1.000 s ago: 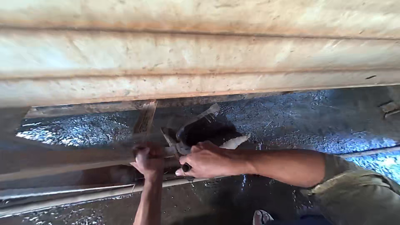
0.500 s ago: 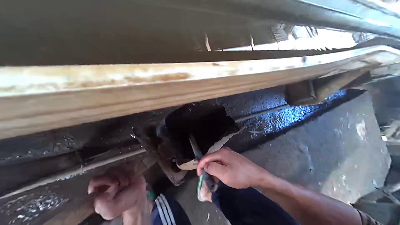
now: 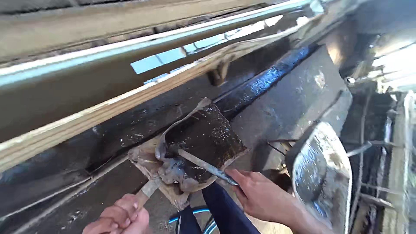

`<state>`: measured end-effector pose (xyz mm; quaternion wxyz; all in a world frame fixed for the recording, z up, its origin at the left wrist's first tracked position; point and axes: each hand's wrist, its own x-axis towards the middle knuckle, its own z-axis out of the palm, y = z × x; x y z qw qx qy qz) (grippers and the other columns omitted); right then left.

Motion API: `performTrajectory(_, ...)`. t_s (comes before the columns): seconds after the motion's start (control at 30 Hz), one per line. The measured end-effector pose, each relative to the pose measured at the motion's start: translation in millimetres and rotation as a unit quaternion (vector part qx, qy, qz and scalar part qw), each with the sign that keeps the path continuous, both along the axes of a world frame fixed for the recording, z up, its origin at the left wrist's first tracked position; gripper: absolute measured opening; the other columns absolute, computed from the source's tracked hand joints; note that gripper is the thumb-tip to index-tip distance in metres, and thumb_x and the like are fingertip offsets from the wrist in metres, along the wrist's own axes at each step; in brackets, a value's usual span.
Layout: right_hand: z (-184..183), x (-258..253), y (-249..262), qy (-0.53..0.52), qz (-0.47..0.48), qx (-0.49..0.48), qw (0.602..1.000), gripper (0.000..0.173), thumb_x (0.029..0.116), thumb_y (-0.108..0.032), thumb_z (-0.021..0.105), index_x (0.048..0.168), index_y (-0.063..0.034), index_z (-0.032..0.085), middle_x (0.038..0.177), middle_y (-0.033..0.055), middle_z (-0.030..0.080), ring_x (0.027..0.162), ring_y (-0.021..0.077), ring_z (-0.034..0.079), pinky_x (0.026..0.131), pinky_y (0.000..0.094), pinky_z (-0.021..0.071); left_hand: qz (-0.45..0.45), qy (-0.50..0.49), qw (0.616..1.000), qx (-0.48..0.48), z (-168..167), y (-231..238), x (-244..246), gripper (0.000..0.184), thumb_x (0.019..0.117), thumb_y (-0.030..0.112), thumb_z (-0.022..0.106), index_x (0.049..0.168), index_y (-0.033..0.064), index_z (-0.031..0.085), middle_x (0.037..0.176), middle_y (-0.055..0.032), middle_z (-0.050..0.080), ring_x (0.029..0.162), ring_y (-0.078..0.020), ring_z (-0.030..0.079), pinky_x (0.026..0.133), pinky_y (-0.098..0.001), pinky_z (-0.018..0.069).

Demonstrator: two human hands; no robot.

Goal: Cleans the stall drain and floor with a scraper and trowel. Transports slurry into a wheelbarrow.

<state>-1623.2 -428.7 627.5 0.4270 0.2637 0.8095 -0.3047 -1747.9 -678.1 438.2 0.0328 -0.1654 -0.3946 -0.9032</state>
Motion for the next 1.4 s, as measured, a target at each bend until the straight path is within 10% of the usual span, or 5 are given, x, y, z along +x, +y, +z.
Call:
performTrajectory(0.37,113.7,219.3,39.2,-0.028,-0.287,0.071,0.955,0.039,0.0999,-0.015,0.052,0.138,-0.0060,0.045,0.098,0.0222,0.067,0.093,0.0426,0.069,0.078,0.0606,0.0538,-0.278,0.068,0.957,0.045,130.7,162.3,93.0,0.025,0.1010,0.043,0.057,0.092,0.0207,0.064,0.073,0.0087,0.060,0.066,-0.0078,0.060,0.065,-0.0263,0.0538)
performTrajectory(0.57,86.6,386.6,73.4,0.053,-0.479,0.050,0.875,0.051,0.1076,-0.051,0.042,0.143,-0.0170,0.054,0.106,0.0172,0.070,0.098,0.0350,0.068,0.087,0.0593,0.0519,-0.383,0.054,0.921,0.048,156.8,294.9,220.4,0.013,0.0972,0.032,0.060,0.088,0.0234,0.063,0.068,0.0108,0.058,0.060,-0.0048,0.057,0.061,-0.0229,0.0507)
performTrajectory(0.93,15.4,608.6,98.2,0.119,-0.746,-0.049,0.653,0.041,0.1084,-0.034,0.050,0.137,-0.0054,0.057,0.111,0.0208,0.067,0.097,0.0335,0.067,0.090,0.0558,0.0524,-0.577,0.197,0.784,-0.114,159.8,481.8,494.9,0.015,0.0973,0.045,0.063,0.089,0.0324,0.061,0.073,0.0206,0.056,0.062,0.0052,0.054,0.058,-0.0145,0.0469)
performTrajectory(1.07,6.9,655.4,92.5,0.099,-0.803,-0.022,0.588,0.050,0.1107,-0.044,0.037,0.140,-0.0094,0.056,0.113,0.0214,0.069,0.103,0.0358,0.068,0.094,0.0589,0.0511,-0.601,0.290,0.714,-0.212,165.1,515.6,595.3,0.033,0.0936,0.039,0.064,0.086,0.0075,0.061,0.075,0.0095,0.059,0.072,0.0059,0.058,0.068,-0.0171,0.0521)
performTrajectory(1.4,-14.4,726.0,115.3,0.043,-0.816,0.009,0.576,0.043,0.1087,-0.036,0.046,0.145,-0.0141,0.052,0.119,0.0212,0.069,0.113,0.0398,0.067,0.097,0.0612,0.0514,-0.612,0.549,0.534,-0.199,195.3,581.2,752.3,0.027,0.0805,0.029,0.064,0.069,0.0044,0.058,0.059,-0.0069,0.058,0.051,-0.0175,0.059,0.048,-0.0378,0.0488)
